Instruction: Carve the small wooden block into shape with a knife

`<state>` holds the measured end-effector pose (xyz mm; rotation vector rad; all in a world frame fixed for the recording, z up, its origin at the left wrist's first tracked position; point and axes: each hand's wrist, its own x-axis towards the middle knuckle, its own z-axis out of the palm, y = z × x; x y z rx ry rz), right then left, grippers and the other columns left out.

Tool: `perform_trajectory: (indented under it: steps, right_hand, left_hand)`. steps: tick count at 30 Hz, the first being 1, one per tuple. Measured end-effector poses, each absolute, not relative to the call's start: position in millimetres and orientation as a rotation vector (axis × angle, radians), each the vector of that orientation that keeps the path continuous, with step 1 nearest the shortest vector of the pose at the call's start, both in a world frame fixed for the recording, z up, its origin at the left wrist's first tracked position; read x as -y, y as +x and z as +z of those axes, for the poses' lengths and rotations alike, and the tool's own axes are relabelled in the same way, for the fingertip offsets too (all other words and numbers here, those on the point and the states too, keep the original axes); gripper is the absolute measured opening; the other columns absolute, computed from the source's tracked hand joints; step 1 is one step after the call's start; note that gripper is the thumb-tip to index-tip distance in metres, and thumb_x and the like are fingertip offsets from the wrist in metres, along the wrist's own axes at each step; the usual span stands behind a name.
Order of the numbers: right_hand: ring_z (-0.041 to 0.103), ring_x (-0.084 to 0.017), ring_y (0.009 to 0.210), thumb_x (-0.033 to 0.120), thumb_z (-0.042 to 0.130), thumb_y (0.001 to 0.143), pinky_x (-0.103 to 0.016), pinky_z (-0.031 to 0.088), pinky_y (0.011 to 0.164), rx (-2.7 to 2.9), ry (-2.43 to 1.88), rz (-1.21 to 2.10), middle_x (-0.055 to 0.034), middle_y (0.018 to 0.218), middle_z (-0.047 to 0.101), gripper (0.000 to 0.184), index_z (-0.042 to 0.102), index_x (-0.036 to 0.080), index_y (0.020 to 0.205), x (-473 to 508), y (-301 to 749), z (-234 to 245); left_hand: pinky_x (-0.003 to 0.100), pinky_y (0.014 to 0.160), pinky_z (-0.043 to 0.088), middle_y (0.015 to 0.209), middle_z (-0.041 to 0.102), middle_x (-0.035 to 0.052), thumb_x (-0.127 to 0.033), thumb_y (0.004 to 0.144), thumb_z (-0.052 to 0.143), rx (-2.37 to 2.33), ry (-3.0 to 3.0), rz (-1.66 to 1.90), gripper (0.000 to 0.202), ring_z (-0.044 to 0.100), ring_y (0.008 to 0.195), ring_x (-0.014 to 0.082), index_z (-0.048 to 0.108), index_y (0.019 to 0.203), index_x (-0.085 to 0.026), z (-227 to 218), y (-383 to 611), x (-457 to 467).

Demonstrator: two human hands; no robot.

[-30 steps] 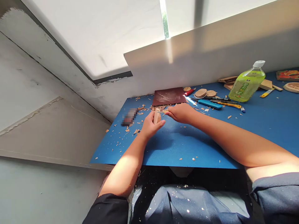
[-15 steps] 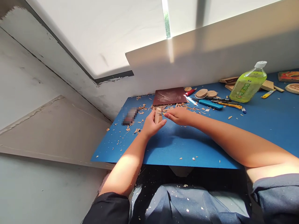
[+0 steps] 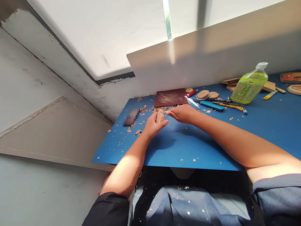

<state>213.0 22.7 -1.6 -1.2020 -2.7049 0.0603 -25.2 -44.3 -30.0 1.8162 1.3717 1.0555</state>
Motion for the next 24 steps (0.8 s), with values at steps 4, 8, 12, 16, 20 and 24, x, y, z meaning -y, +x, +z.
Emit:
perform_trajectory:
  steps: [4, 8, 12, 16, 20, 24]
  right_hand:
    - [0.075, -0.031, 0.096, 0.067, 0.016, 0.115, -0.034, 0.039, 0.074, 2.703, -1.195, 0.117, -0.016, 0.112, 0.082, 0.076, 0.077, 0.022, 0.119, -23.3, 213.2, -5.9]
    - [0.072, -0.027, 0.097, 0.068, 0.017, 0.115, -0.033, 0.039, 0.076, 2.696, -1.027, 0.316, -0.0121, 0.112, 0.082, 0.075, 0.077, 0.023, 0.116, -20.5, 209.6, -9.9]
    - [0.069, -0.025, 0.095, 0.064, 0.023, 0.116, -0.032, 0.039, 0.079, 2.695, -0.839, 0.491, -0.0109, 0.108, 0.081, 0.07, 0.078, 0.022, 0.107, -19.0, 208.0, -12.9]
    - [0.068, -0.023, 0.09, 0.063, 0.026, 0.117, -0.031, 0.039, 0.077, 2.703, -0.788, 0.557, -0.0101, 0.104, 0.081, 0.068, 0.079, 0.022, 0.107, -20.3, 210.6, -15.5]
    - [0.07, -0.025, 0.095, 0.063, 0.025, 0.117, -0.032, 0.038, 0.076, 2.712, -0.883, 0.413, -0.0111, 0.11, 0.082, 0.067, 0.078, 0.023, 0.109, -20.7, 211.7, -13.1]
    - [0.074, -0.029, 0.096, 0.067, 0.022, 0.115, -0.034, 0.04, 0.075, 2.72, -1.102, 0.154, -0.0148, 0.112, 0.082, 0.071, 0.078, 0.023, 0.116, -20.8, 210.4, -5.7]
  left_hand:
    - [0.028, 0.069, 0.042, 0.09, 0.064, 0.0011, -0.065, 0.082, 0.084, -1.429, 1.828, 1.028, 0.058, 0.056, 0.078, 0.016, 0.063, 0.109, -0.019, -32.2, -27.1, 41.9]
    - [0.03, 0.071, 0.044, 0.092, 0.067, 0.0016, -0.067, 0.085, 0.081, -1.444, 1.898, 1.026, 0.056, 0.059, 0.08, 0.0177, 0.063, 0.11, -0.019, -30.4, -27.2, 45.0]
    - [0.031, 0.075, 0.046, 0.098, 0.072, 0.004, -0.067, 0.086, 0.079, -1.478, 1.99, 1.008, 0.056, 0.065, 0.087, 0.0209, 0.065, 0.113, -0.02, -28.3, -26.8, 47.7]
    - [0.033, 0.076, 0.047, 0.1, 0.074, 0.0049, -0.066, 0.085, 0.08, -1.518, 2.027, 0.993, 0.057, 0.066, 0.088, 0.0221, 0.066, 0.114, -0.02, -27.0, -26.3, 49.4]
    - [0.033, 0.074, 0.046, 0.101, 0.074, 0.0059, -0.066, 0.083, 0.081, -1.477, 1.989, 1.012, 0.058, 0.064, 0.087, 0.0223, 0.066, 0.115, -0.02, -24.7, -24.1, 51.9]
    - [0.03, 0.067, 0.04, 0.094, 0.071, 0.0045, -0.069, 0.083, 0.08, -1.526, 1.932, 0.988, 0.055, 0.059, 0.081, 0.02, 0.065, 0.103, -0.019, -22.8, -22.6, 51.4]
